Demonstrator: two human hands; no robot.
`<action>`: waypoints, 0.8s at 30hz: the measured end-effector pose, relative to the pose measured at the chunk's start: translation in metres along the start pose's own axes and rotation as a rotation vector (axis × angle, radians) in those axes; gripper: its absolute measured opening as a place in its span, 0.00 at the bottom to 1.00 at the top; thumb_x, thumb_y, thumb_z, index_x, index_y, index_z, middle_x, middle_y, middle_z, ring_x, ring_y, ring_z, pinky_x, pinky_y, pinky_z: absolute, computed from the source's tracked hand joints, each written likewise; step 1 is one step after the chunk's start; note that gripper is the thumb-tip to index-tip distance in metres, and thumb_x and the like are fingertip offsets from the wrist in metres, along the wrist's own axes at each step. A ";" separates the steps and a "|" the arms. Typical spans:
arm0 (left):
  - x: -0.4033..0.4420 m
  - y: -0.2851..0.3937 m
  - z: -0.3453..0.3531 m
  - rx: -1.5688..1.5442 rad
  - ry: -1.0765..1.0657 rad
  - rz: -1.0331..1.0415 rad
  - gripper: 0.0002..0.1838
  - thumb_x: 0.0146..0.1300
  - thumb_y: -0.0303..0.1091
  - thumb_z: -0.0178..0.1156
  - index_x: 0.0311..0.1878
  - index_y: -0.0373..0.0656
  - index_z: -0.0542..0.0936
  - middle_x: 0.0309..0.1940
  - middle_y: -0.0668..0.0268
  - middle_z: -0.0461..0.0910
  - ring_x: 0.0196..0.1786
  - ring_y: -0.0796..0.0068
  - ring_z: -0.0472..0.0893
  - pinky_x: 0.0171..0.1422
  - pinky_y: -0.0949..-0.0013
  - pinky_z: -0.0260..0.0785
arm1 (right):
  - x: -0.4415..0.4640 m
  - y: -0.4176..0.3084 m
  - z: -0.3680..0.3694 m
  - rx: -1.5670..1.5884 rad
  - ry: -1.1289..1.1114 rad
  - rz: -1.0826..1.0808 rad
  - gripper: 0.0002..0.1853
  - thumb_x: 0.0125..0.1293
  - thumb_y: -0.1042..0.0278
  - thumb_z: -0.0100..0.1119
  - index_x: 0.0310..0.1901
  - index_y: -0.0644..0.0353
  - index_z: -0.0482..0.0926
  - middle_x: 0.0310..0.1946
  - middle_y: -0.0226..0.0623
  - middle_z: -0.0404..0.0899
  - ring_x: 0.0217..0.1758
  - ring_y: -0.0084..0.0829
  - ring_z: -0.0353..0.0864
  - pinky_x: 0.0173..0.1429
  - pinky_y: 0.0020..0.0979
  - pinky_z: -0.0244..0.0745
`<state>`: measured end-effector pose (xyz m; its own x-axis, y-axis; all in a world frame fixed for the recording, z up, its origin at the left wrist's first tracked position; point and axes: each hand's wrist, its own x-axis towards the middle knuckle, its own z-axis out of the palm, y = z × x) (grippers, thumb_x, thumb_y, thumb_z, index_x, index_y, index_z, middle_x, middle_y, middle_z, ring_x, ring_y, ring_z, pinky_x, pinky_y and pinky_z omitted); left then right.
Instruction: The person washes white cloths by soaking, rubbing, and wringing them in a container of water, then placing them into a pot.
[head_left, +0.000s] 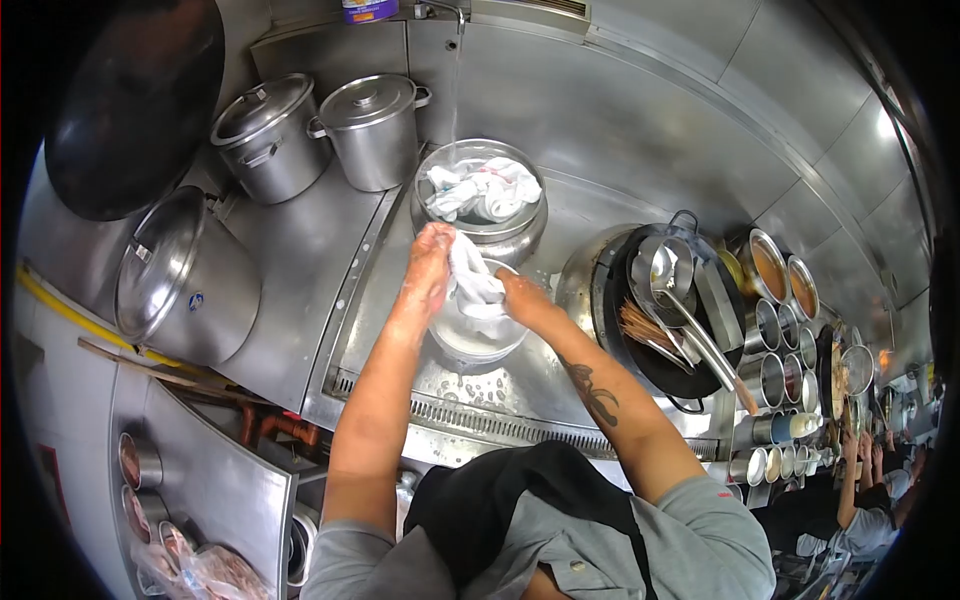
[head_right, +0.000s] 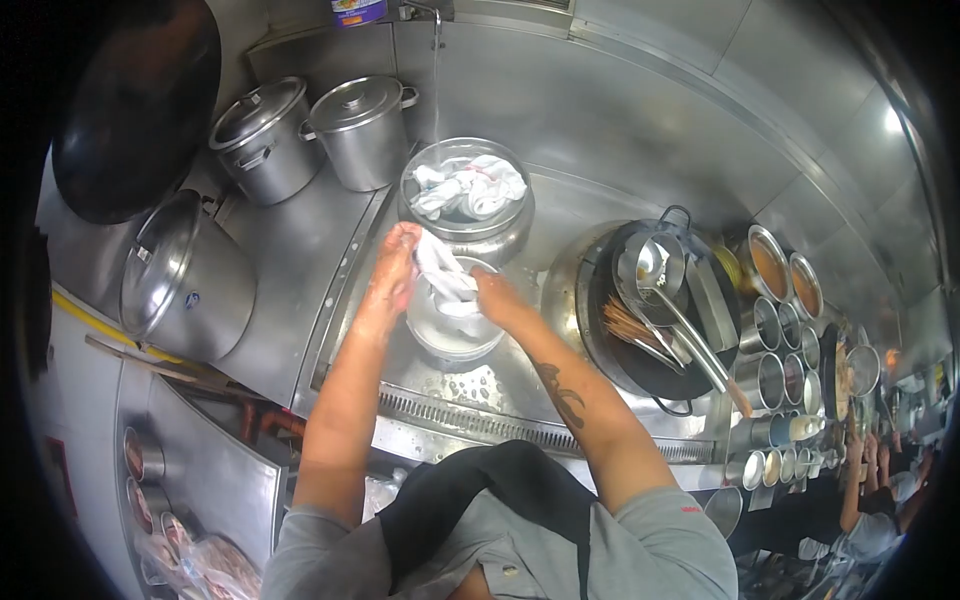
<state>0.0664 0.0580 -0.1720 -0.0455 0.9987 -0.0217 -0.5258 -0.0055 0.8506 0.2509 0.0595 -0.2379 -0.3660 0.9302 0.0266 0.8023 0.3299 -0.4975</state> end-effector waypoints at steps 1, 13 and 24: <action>0.002 0.001 -0.008 -0.008 -0.001 0.000 0.02 0.67 0.30 0.51 0.38 0.44 0.72 0.30 0.74 0.70 0.36 0.84 0.69 0.44 0.77 0.63 | -0.001 0.002 -0.004 -0.025 -0.015 0.014 0.16 0.53 0.76 0.54 0.47 0.61 0.73 0.40 0.54 0.79 0.47 0.55 0.77 0.51 0.48 0.71; 0.000 -0.022 -0.029 1.070 -0.296 -0.053 0.34 0.49 0.39 0.70 0.60 0.45 0.70 0.50 0.53 0.75 0.53 0.60 0.76 0.57 0.64 0.67 | 0.020 -0.045 -0.095 0.687 0.089 -0.145 0.08 0.60 0.79 0.52 0.42 0.62 0.76 0.30 0.24 0.76 0.33 0.16 0.73 0.38 0.22 0.69; 0.009 -0.014 0.013 0.798 -0.305 0.117 0.13 0.58 0.26 0.54 0.46 0.36 0.78 0.34 0.63 0.82 0.41 0.71 0.80 0.48 0.69 0.70 | 0.014 -0.025 -0.073 1.068 0.003 -0.259 0.16 0.61 0.74 0.61 0.50 0.61 0.73 0.38 0.28 0.76 0.43 0.23 0.76 0.49 0.26 0.72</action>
<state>0.0843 0.0679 -0.1769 0.2279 0.9644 0.1342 0.2277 -0.1867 0.9557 0.2605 0.0764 -0.1619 -0.4622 0.8538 0.2396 -0.1207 0.2071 -0.9708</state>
